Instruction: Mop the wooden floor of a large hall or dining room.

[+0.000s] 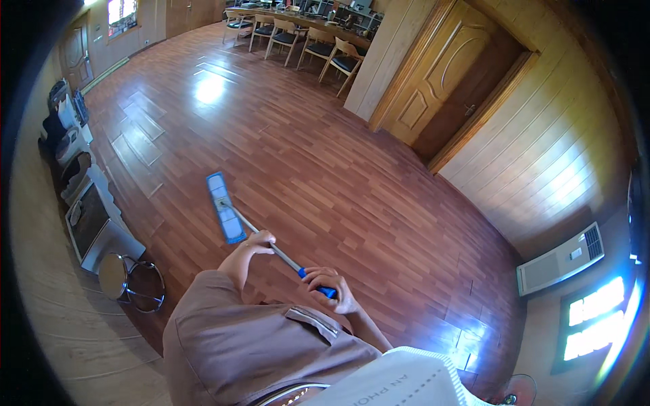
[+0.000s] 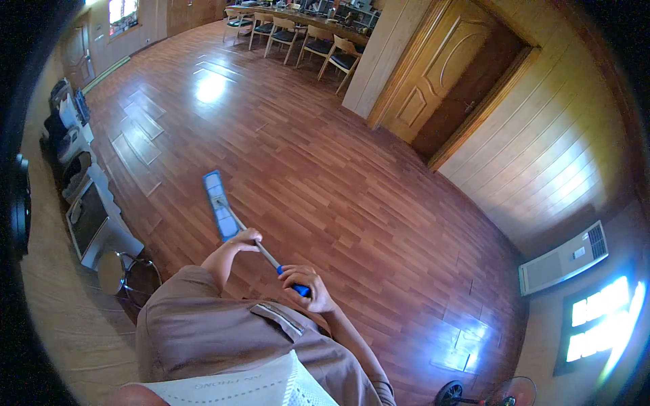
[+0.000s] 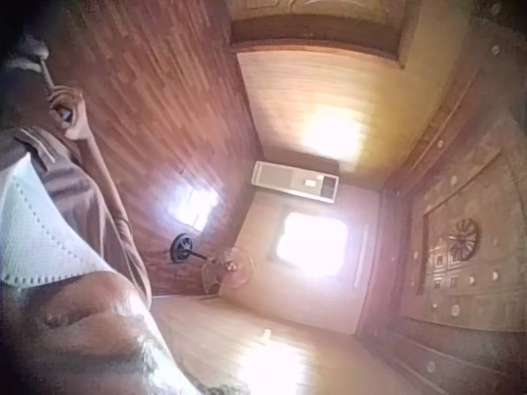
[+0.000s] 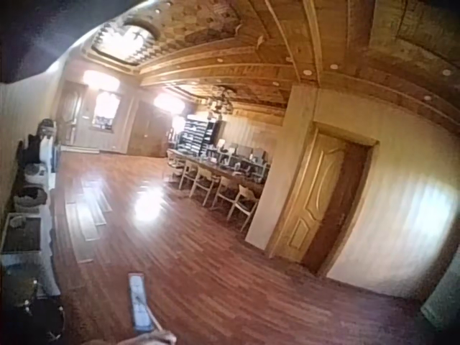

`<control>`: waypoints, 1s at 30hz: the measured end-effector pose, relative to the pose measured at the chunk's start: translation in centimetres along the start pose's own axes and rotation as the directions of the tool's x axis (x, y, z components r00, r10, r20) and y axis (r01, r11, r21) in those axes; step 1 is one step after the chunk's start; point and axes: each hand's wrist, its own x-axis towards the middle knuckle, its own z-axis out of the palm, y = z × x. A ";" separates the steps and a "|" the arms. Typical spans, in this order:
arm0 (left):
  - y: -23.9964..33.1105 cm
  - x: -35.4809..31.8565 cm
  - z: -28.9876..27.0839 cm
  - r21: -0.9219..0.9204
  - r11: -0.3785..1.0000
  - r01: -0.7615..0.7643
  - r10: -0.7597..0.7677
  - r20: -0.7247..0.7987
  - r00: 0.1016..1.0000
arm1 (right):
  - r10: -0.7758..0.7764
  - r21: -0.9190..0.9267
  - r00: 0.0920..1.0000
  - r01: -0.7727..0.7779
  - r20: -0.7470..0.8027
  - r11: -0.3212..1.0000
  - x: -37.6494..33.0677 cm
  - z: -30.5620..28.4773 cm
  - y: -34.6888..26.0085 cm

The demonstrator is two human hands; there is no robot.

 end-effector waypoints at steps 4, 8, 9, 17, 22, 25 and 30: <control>0.6 -3.0 -3.0 0.048 0.977 0.209 -0.210 0.014 0.978 | -0.027 0.062 0.993 0.020 0.113 0.998 2.6 1.2 1.1; 0.7 -7.5 -4.1 -0.102 0.915 0.390 -0.396 -0.054 0.916 | 0.015 0.175 0.978 -0.053 0.210 0.983 4.0 2.3 1.4; 0.8 -8.3 -4.1 -0.060 0.892 0.449 -0.450 -0.016 0.893 | 0.044 0.211 0.974 -0.092 0.224 0.973 4.1 2.6 1.7; 2.1 -12.9 -0.8 -0.100 0.882 0.460 -0.470 -0.240 0.849 | 0.075 0.243 0.941 -0.162 0.330 0.956 3.6 2.2 -0.4; 9.2 -9.0 -2.8 -0.186 0.864 0.468 -0.500 -0.202 0.842 | 0.106 0.171 0.967 -0.148 0.232 0.974 1.1 -1.4 -3.7; 13.1 -6.6 -1.8 -0.236 0.892 0.385 -0.422 -0.134 0.897 | 0.050 0.111 0.982 -0.071 0.181 0.991 -1.4 -4.6 -6.5; 21.8 -0.2 0.4 -0.099 0.970 0.223 -0.225 -0.013 0.974 | 0.050 -0.039 0.994 -0.047 0.094 0.998 -7.2 -10.6 -12.0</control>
